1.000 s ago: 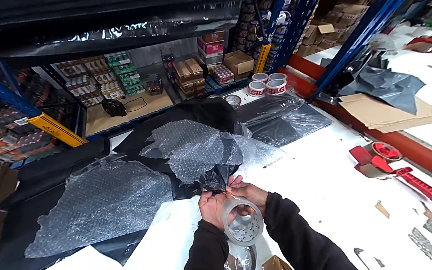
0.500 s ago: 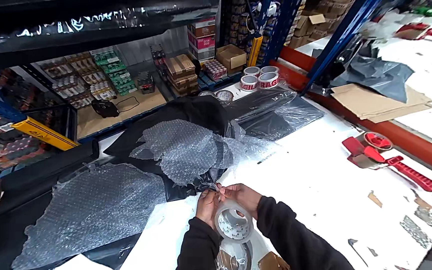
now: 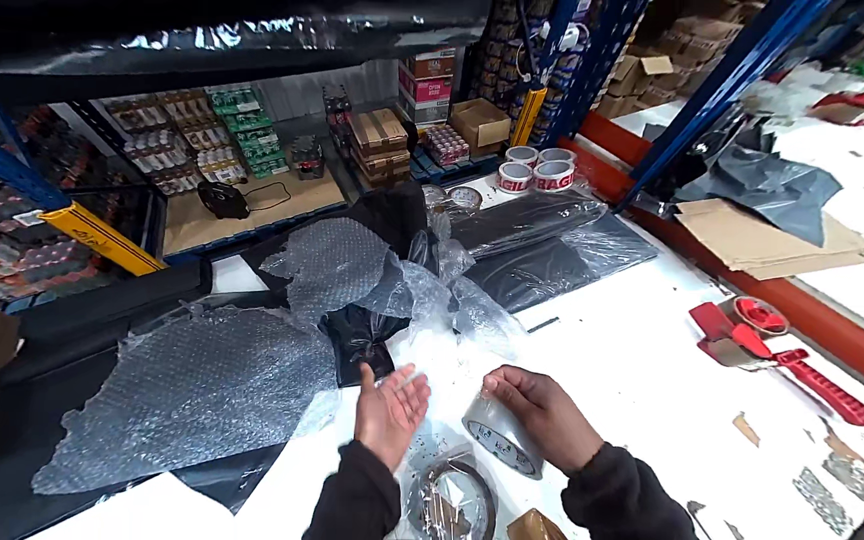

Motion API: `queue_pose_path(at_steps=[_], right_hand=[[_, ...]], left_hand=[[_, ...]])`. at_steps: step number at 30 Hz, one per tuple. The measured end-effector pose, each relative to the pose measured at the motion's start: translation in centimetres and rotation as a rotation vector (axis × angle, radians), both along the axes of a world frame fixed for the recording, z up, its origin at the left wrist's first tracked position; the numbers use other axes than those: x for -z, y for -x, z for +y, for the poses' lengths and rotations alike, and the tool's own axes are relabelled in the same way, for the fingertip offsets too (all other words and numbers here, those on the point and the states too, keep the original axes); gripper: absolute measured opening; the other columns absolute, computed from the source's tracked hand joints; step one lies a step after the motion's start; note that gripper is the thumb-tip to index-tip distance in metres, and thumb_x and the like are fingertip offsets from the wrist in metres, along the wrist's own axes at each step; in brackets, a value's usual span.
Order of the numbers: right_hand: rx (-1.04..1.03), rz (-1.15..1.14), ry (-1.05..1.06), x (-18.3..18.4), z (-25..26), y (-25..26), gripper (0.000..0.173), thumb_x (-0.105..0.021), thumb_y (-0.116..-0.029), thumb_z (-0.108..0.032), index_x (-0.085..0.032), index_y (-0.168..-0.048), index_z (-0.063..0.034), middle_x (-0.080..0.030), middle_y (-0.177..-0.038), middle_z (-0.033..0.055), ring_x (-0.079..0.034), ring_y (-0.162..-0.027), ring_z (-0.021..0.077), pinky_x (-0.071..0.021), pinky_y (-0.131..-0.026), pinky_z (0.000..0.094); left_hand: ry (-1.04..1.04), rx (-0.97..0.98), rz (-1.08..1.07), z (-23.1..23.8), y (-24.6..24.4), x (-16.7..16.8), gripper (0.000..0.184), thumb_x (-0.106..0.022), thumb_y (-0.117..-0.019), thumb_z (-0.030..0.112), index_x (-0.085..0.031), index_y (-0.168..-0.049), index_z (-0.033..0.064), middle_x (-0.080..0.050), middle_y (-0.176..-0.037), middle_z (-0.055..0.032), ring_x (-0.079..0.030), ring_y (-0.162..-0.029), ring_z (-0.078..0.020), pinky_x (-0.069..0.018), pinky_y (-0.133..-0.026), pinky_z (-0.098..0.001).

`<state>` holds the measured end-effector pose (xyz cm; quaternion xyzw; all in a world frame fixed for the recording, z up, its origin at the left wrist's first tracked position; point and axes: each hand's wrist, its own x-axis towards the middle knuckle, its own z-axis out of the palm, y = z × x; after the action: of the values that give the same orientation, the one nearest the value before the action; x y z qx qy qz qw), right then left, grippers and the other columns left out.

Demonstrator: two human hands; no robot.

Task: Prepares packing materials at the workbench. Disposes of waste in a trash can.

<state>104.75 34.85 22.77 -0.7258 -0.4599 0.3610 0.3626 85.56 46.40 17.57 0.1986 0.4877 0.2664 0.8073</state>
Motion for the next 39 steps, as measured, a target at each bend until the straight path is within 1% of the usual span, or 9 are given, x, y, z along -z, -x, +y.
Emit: queue_pose_path(at_steps=[3,6,14,17,22,24,27,32,39], right_hand=[[-0.084,-0.082,-0.058,-0.3,-1.0,1.6,0.031,-0.052,-0.1029,-0.04,-0.072,-0.094,-0.0182,-0.066,-0.074,-0.0071,-0.063,-0.067,0.0059,-0.053,-0.063,0.0331],[-0.366,-0.091,-0.118,-0.5,-3.1,5.6,0.031,-0.054,-0.1029,-0.039,-0.073,-0.094,-0.0167,-0.068,-0.075,-0.0066,-0.063,-0.067,0.0033,-0.0545,-0.061,0.029],[-1.103,0.317,0.176,-0.1,-9.3,19.5,0.028,-0.057,-0.1043,-0.02,-0.069,-0.094,0.0027,-0.065,-0.075,0.0102,-0.061,-0.069,0.0151,-0.0502,-0.066,0.0389],[-1.173,0.447,0.271,2.1,-10.8,23.9,0.029,-0.055,-0.1058,-0.022,-0.069,-0.097,0.0014,-0.065,-0.081,0.0074,-0.06,-0.074,0.0119,-0.0502,-0.071,0.0348],[-1.196,0.734,0.497,4.3,-12.1,29.7,0.033,-0.054,-0.1056,-0.033,-0.064,-0.118,-0.0038,-0.068,-0.099,-0.0004,-0.062,-0.085,0.0028,-0.0522,-0.076,0.0259],[-1.2,0.781,0.526,5.1,-12.0,31.1,0.07,-0.061,-0.0983,-0.05,-0.041,-0.15,-0.0088,-0.068,-0.109,0.0027,-0.064,-0.087,0.0066,-0.0555,-0.076,0.0289],[-1.085,0.682,0.532,6.0,-13.1,32.8,0.111,-0.075,-0.0806,-0.066,-0.018,-0.16,-0.0113,-0.067,-0.101,0.0026,-0.065,-0.076,0.0086,-0.0563,-0.066,0.0283],[-0.811,0.312,0.203,4.9,-17.4,35.2,0.062,-0.079,-0.0891,-0.024,-0.055,-0.144,-0.0077,-0.06,-0.132,0.0149,-0.068,-0.105,0.0197,-0.0622,-0.084,0.038],[-0.521,-0.485,-0.283,5.5,-12.5,39.5,0.026,-0.059,-0.0995,-0.014,-0.074,-0.119,-0.0056,-0.074,-0.12,0.0117,-0.072,-0.112,0.0262,-0.0596,-0.095,0.0465]], left_hand=[[-0.51,0.221,0.059,-5.4,4.2,-2.0,0.049,-0.044,-0.105,0.024,-0.045,-0.146,-0.0016,-0.065,-0.13,-0.0136,-0.067,-0.112,-0.0231,-0.0563,-0.094,-0.0409],[-0.88,0.255,-0.011,-9.7,9.4,-4.0,0.066,-0.068,-0.097,0.025,-0.041,-0.147,-0.0089,-0.067,-0.126,-0.0138,-0.071,-0.098,-0.0166,-0.0611,-0.085,-0.0347],[-0.956,0.087,0.031,-23.8,24.7,-2.5,0.019,-0.068,-0.096,0.014,-0.066,-0.102,-0.0046,-0.067,-0.094,-0.0092,-0.064,-0.082,-0.0075,-0.0559,-0.074,-0.0251],[-0.864,-0.087,-0.029,-28.2,28.3,-0.8,0.024,-0.064,-0.1001,0.023,-0.064,-0.111,0.0019,-0.065,-0.125,-0.0081,-0.064,-0.107,-0.0105,-0.0549,-0.092,-0.0307],[-0.737,-0.201,-0.073,-29.9,33.5,0.2,0.037,-0.068,-0.0969,0.012,-0.047,-0.127,0.0109,-0.071,-0.098,0.0017,-0.07,-0.089,-0.0092,-0.0588,-0.083,-0.0317],[-0.779,-0.11,-0.012,-29.6,36.3,1.2,0.057,-0.067,-0.0987,0.017,-0.043,-0.148,0.002,-0.069,-0.098,-0.0005,-0.066,-0.085,-0.0068,-0.0578,-0.08,-0.0286],[-0.79,-0.079,0.022,-29.8,38.9,2.7,0.032,-0.064,-0.1007,0.027,-0.065,-0.129,0.0108,-0.072,-0.098,0.0042,-0.067,-0.083,-0.0023,-0.0584,-0.076,-0.0235],[-0.689,-0.274,0.031,-29.5,43.2,4.1,0.013,-0.072,-0.0947,0.022,-0.071,-0.106,0.0164,-0.074,-0.089,0.0049,-0.07,-0.076,-0.0061,-0.0614,-0.072,-0.0267],[-0.758,-0.263,0.269,-24.3,45.7,4.8,0.017,-0.072,-0.0907,0.013,-0.07,-0.102,0.0002,-0.074,-0.087,-0.0024,-0.071,-0.075,-0.01,-0.0612,-0.071,-0.0284]])
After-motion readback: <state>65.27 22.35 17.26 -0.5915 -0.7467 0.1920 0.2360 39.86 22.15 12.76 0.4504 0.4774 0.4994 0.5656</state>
